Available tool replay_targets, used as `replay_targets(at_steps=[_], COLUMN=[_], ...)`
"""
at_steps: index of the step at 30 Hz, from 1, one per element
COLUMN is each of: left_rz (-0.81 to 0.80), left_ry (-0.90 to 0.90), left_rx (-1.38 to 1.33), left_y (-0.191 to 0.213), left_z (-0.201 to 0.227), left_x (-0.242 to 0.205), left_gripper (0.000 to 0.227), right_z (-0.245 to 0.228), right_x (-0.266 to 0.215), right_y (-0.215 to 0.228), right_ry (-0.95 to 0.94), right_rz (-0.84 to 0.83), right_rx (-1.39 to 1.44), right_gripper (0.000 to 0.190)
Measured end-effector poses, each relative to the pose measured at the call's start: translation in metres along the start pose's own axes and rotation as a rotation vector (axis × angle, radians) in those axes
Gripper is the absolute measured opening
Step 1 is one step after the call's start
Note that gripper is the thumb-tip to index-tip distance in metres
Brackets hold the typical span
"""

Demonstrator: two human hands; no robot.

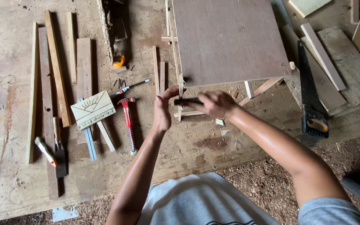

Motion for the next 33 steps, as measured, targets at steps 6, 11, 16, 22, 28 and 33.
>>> replay_targets(at_steps=[6, 11, 16, 22, 28, 33], left_rz=[0.014, 0.027, 0.042, 0.032, 0.026, 0.029], left_ry=[0.030, 0.016, 0.025, 0.023, 0.040, 0.086], left_rx=[0.050, 0.070, 0.059, 0.045, 0.028, 0.105], left_y=[-0.001, -0.001, -0.002, -0.003, -0.001, -0.003], left_z=[-0.005, -0.004, -0.008, -0.005, 0.000, -0.003], left_x=[-0.007, -0.002, -0.009, -0.004, -0.003, -0.006], left_gripper=[0.119, 0.117, 0.116, 0.115, 0.113, 0.113], right_z=[-0.011, -0.002, -0.016, -0.011, -0.012, -0.014], right_x=[-0.002, -0.004, -0.001, 0.017, 0.014, 0.013], right_y=[0.001, -0.004, -0.009, 0.013, 0.001, 0.005], right_ry=[0.015, -0.033, -0.001, 0.009, -0.144, -0.106], right_rz=[-0.055, 0.030, -0.231, 0.090, -0.378, 0.003], right_rx=[-0.110, 0.136, -0.103, 0.016, 0.033, 0.063], right_gripper=[0.045, 0.040, 0.048, 0.041, 0.043, 0.042])
Point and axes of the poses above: each hand's wrist, its own x-axis towards the middle knuckle, its own y-axis out of the back of the hand, z = x × y, the point moved 2 cm from there along x, towards the middle knuckle, and after that the axes turned 3 degrees about x, right-handed, at the moved point
